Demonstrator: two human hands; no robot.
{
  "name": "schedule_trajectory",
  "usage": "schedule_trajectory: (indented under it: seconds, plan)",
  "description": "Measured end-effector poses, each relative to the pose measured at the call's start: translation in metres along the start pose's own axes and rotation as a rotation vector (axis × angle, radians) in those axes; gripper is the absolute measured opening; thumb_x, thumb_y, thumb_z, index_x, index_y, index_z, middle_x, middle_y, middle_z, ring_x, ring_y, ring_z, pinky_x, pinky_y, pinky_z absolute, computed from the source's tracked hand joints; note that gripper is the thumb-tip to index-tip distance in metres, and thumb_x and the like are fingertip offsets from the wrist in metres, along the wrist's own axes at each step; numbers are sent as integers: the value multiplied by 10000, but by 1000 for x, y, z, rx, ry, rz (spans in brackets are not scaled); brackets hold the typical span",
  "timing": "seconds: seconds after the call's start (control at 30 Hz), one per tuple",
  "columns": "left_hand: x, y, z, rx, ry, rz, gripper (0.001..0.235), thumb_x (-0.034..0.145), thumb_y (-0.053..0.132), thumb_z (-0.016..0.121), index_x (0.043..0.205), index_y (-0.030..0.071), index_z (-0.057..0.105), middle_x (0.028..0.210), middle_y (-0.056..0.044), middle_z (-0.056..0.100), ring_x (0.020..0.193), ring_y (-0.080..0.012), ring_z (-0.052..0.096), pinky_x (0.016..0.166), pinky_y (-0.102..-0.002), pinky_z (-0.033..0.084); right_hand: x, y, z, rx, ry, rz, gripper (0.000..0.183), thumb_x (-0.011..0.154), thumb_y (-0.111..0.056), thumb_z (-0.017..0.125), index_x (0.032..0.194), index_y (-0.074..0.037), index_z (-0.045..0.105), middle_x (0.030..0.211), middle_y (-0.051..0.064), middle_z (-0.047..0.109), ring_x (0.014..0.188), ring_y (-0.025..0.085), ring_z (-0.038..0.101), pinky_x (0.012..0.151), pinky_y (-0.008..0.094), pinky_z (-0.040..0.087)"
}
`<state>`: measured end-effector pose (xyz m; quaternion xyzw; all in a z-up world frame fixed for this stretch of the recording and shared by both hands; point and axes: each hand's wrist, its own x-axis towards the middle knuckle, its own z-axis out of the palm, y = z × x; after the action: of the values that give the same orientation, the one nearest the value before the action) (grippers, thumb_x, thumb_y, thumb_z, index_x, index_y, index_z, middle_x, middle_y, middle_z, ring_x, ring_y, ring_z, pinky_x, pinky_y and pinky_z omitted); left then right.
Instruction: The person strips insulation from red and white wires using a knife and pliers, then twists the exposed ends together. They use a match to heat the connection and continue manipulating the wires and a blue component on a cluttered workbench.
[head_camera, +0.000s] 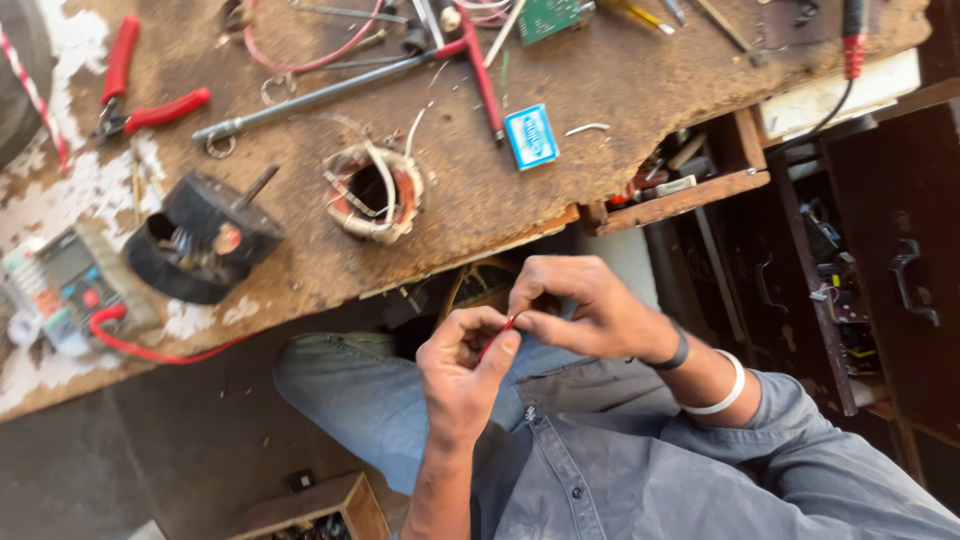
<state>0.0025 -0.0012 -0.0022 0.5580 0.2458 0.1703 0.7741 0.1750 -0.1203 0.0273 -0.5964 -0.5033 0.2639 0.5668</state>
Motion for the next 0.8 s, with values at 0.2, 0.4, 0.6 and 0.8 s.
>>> schedule_trajectory:
  seconds: [0.2,0.4,0.6,0.8]
  plan:
    - [0,-9,16,-20,118,94,88,930,-1,731,996,1,673,862,40,621,744,-21,540,655,-181,445,-6,7,5,-21,29,-14,94,941,-93,692,954,-20,634,907,94,638,836,240,654,741,347,538]
    - [-2,-11,8,-21,71,31,77,957,35,739,989,3,677,860,46,604,744,-10,508,639,-187,421,-7,13,-2,-133,38,-93,119,861,-54,739,962,-11,694,917,111,692,832,233,690,749,323,544]
    - [2,-11,-15,-149,88,159,108,982,78,736,1049,17,677,915,72,597,781,-2,498,689,-180,422,8,5,-18,-230,160,-56,93,889,46,680,975,19,702,919,108,703,841,180,671,775,296,524]
    - [-19,-11,-26,-107,106,159,147,958,127,742,1049,32,677,947,62,681,808,4,564,717,-175,482,99,-23,-65,-226,121,-100,73,1100,10,575,1037,20,612,968,81,636,881,129,612,819,226,491]
